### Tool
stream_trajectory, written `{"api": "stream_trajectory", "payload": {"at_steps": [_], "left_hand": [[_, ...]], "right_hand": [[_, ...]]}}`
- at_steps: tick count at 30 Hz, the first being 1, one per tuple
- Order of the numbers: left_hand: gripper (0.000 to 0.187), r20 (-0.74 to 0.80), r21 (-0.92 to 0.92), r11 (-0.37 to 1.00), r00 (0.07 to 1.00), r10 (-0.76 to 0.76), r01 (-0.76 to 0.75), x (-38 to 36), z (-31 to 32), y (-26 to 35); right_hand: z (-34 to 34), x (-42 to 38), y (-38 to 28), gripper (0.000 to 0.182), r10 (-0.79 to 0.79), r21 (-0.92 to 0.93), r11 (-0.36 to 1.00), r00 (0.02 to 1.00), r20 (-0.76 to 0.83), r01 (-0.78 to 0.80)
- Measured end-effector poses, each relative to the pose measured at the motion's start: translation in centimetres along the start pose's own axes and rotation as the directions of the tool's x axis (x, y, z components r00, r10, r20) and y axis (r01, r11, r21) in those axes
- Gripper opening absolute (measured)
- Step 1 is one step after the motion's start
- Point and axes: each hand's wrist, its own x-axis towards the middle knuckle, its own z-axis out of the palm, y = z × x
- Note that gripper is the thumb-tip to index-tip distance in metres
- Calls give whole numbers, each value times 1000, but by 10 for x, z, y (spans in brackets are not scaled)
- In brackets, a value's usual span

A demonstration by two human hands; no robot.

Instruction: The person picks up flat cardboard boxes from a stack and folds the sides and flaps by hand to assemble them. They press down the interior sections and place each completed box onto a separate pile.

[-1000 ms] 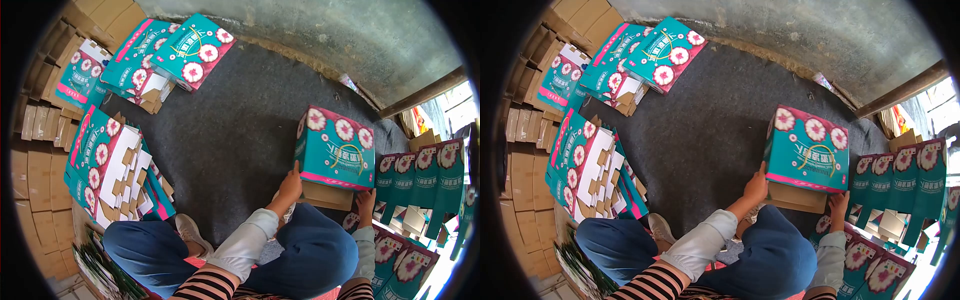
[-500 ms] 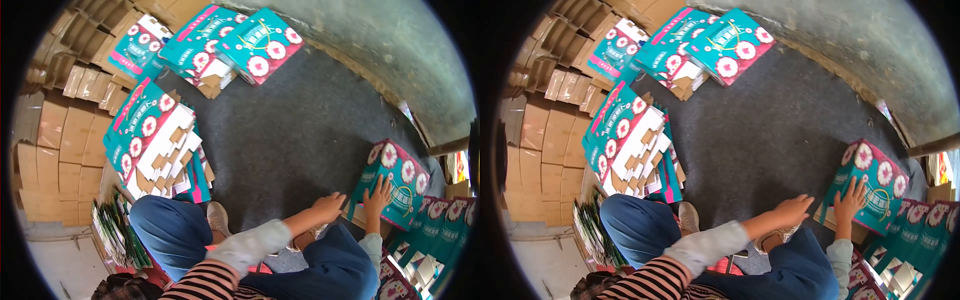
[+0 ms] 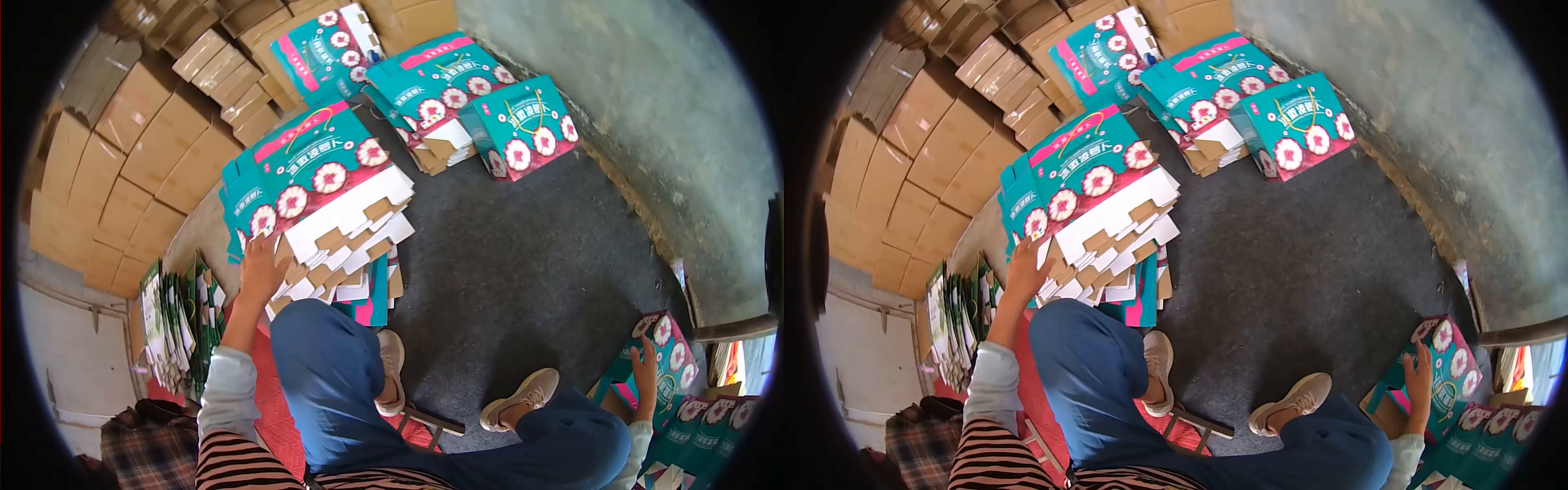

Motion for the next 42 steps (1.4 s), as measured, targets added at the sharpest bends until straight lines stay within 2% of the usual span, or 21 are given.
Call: {"api": "stream_trajectory", "payload": {"at_steps": [2, 3, 9, 13, 16, 19, 20, 21, 22, 23, 24, 25, 26, 27, 28, 29, 30, 32, 34, 38, 42], "left_hand": [[76, 77, 123, 988, 991, -109, 99, -4, 28, -21], [97, 125, 132, 985, 983, -131, 115, 0, 48, -34], [110, 135, 28, 999, 990, -40, 37, 33, 89, -44], [111, 185, 86, 992, 980, 79, -96, 50, 104, -58], [111, 224, 82, 982, 963, 149, -171, 59, 108, -66], [109, 201, 2, 970, 951, 236, -241, 64, 122, -81], [98, 59, -19, 951, 949, 308, -308, 64, 137, -92], [86, 27, -94, 925, 928, 371, -367, 71, 147, -101], [78, -23, -84, 916, 920, 391, -392, 71, 157, -107], [72, 19, -106, 937, 941, 337, -334, 76, 166, -110], [68, -115, -33, 914, 910, 398, -404, 74, 168, -111], [69, -89, -11, 921, 918, 386, -389, 77, 164, -105], [70, -149, 116, 926, 915, 375, -360, 82, 173, -105], [70, -150, 128, 931, 921, 359, -342, 91, 170, -96], [71, -143, 137, 943, 936, 322, -303, 92, 168, -92], [72, -132, 153, 957, 954, 268, -247, 87, 165, -94], [71, -135, 255, 938, 951, 276, -236, 90, 165, -95], [66, -138, 244, 936, 947, 292, -253, 87, 139, -90], [63, -190, 218, 930, 922, 338, -296, 87, 129, -92], [60, -393, 266, 895, 808, 440, -358, 101, 94, -104], [65, -462, 299, 902, 779, 423, -313, 117, -22, -101]], "right_hand": [[-44, -24, -109, 46, -85, 173, 983, 987, 138, 61], [-63, -40, -156, 44, -131, 216, 972, 972, 195, 88], [-108, -109, -308, 47, -464, 95, 886, 864, 197, 454], [-68, -111, -334, 47, -457, 227, 889, 814, 358, 398], [-45, -112, -335, 48, -263, -240, 847, 766, 587, 475], [-41, -109, -335, 50, -167, -276, 871, 772, 613, 407], [-41, -104, -323, 53, -265, -175, 895, 806, 530, 409], [-43, -100, -303, 55, -342, -83, 907, 839, 424, 412], [-48, -87, -288, 59, -416, -222, 875, 902, 115, 431], [-58, -71, -271, 62, -484, -380, 838, 855, -184, 392], [-71, -60, -261, 66, -376, -428, 886, 821, -430, 181], [-84, -59, -254, 69, -286, -423, 906, 702, -652, -24], [-82, -74, -258, 67, -203, -341, 939, 875, -440, 47], [-73, -79, -267, 64, -155, -223, 968, 973, -171, 115], [-56, -89, -266, 58, -360, -145, 913, 920, 156, 382], [-45, -94, -266, 55, -238, -138, 919, 798, 553, 370], [-35, -95, -276, 52, -82, -136, 920, 521, 850, 367], [-20, -99, -275, 50, -170, -247, 877, 747, 643, 412], [-22, -100, -285, 46, -219, -408, 825, 886, 409, 392], [-22, -89, -290, 44, -134, -478, 809, 899, 417, 342], [-16, -84, -309, 43, -217, -386, 808, 834, 507, 445]]}}
